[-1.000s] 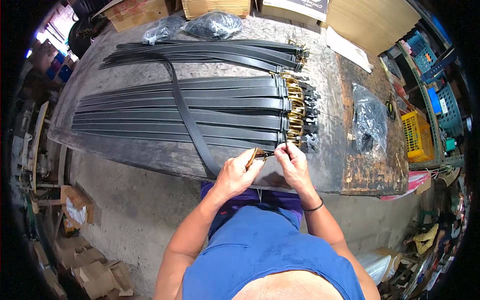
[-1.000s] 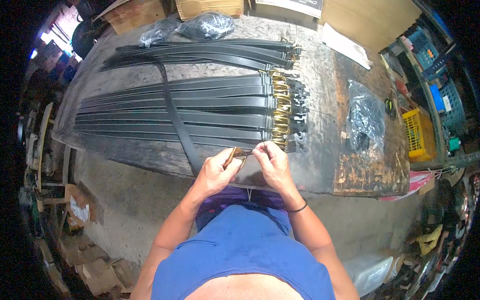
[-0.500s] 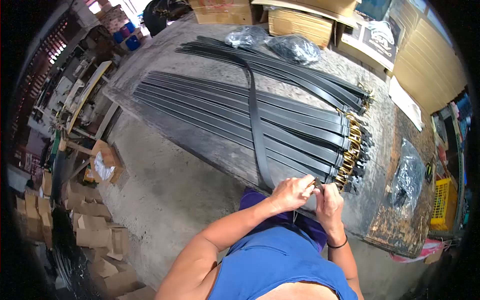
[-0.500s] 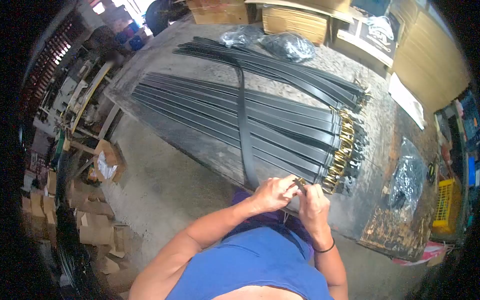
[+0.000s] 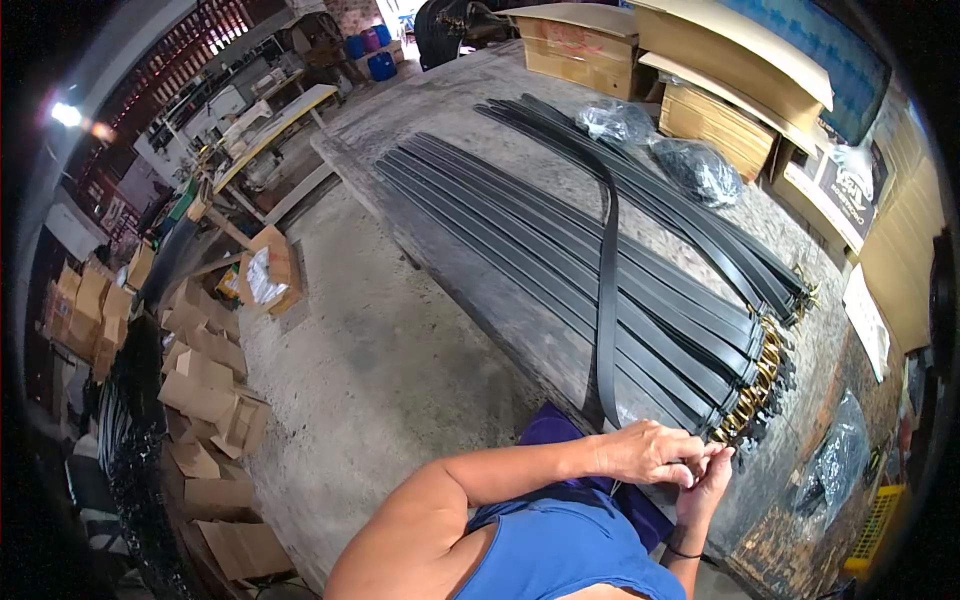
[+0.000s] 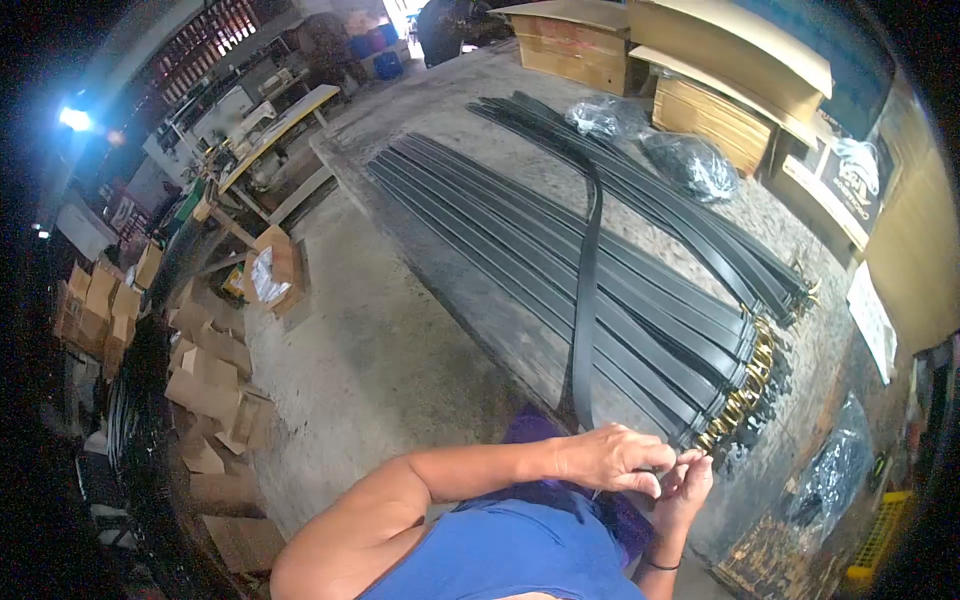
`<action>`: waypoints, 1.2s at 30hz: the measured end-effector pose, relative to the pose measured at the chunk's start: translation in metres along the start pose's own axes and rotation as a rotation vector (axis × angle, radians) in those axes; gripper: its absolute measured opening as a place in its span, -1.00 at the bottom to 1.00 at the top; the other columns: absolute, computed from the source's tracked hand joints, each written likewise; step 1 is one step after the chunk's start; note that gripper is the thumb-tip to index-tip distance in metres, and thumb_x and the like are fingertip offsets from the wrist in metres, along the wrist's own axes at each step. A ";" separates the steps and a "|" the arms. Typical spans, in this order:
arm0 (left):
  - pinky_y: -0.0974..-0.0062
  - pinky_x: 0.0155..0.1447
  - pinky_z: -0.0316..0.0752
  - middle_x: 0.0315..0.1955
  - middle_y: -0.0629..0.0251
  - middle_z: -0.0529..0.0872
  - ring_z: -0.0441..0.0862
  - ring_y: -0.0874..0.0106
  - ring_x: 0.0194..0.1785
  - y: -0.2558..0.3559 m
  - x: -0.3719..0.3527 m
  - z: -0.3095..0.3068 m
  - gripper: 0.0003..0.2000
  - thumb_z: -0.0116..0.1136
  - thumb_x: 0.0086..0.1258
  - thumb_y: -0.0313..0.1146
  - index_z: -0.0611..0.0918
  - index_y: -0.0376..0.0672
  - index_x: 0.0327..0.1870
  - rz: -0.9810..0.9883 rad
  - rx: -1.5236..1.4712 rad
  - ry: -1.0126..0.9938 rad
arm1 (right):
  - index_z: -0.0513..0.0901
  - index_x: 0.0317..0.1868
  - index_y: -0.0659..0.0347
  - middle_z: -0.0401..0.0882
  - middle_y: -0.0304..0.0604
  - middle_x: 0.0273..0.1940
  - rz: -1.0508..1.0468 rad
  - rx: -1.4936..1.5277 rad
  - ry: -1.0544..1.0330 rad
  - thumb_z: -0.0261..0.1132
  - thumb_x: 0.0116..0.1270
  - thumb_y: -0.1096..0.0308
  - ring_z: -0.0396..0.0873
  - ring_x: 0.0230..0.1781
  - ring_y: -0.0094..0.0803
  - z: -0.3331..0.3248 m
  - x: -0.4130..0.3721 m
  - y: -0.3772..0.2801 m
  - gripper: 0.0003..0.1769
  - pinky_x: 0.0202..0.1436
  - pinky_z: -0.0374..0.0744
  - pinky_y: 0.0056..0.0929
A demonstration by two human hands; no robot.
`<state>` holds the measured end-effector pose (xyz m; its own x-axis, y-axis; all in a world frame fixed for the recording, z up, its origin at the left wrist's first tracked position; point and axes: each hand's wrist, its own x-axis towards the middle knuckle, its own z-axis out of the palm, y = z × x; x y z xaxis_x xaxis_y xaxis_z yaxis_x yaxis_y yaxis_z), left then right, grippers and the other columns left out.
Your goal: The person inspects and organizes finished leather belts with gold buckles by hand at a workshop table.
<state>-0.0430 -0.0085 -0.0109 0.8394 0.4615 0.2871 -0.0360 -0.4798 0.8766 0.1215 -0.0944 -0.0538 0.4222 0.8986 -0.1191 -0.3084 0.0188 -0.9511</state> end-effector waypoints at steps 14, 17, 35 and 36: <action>0.16 -0.33 0.42 -0.50 0.14 0.55 0.56 0.00 -0.36 0.007 -0.003 0.019 -0.70 0.08 0.35 -0.09 0.45 -0.18 -0.25 -0.121 -0.002 0.152 | 0.45 -0.44 0.24 0.33 -0.29 -0.50 -0.446 -0.346 -0.036 0.19 0.37 0.07 0.28 -0.49 -0.54 0.003 -0.020 -0.006 -0.60 -0.41 0.26 -0.53; 0.16 -0.32 0.42 -0.46 0.13 0.49 0.53 0.01 -0.34 0.003 -0.004 0.022 -0.70 0.04 0.38 -0.11 0.48 -0.20 -0.29 0.033 0.121 0.176 | 0.47 -0.43 0.26 0.33 -0.27 -0.50 -0.489 -0.352 -0.008 0.19 0.37 0.07 0.28 -0.51 -0.54 0.004 -0.021 -0.009 -0.60 -0.43 0.25 -0.53; 0.24 -0.30 0.42 -0.52 0.18 0.55 0.58 0.13 -0.35 0.000 0.010 -0.003 -0.65 0.10 0.32 -0.01 0.50 -0.17 -0.34 -0.015 0.291 0.089 | 0.43 -0.35 0.18 0.28 -0.37 -0.51 -0.678 -0.239 0.205 0.06 0.47 0.12 0.15 -0.66 -0.72 -0.003 0.000 -0.042 -0.68 -0.62 0.11 -0.68; 0.23 -0.29 0.43 -0.51 0.18 0.56 0.59 0.12 -0.35 0.004 0.011 -0.004 -0.65 0.10 0.33 -0.01 0.50 -0.17 -0.34 -0.061 0.315 0.089 | 0.44 -0.31 0.19 0.31 -0.34 -0.44 -0.690 -0.265 0.206 0.08 0.45 0.10 0.20 -0.59 -0.69 -0.005 -0.001 -0.040 -0.68 -0.58 0.17 -0.69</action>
<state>-0.0361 -0.0020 -0.0026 0.7837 0.5533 0.2823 0.1939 -0.6497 0.7350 0.1375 -0.0985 -0.0168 0.6034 0.6210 0.5003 0.2862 0.4169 -0.8627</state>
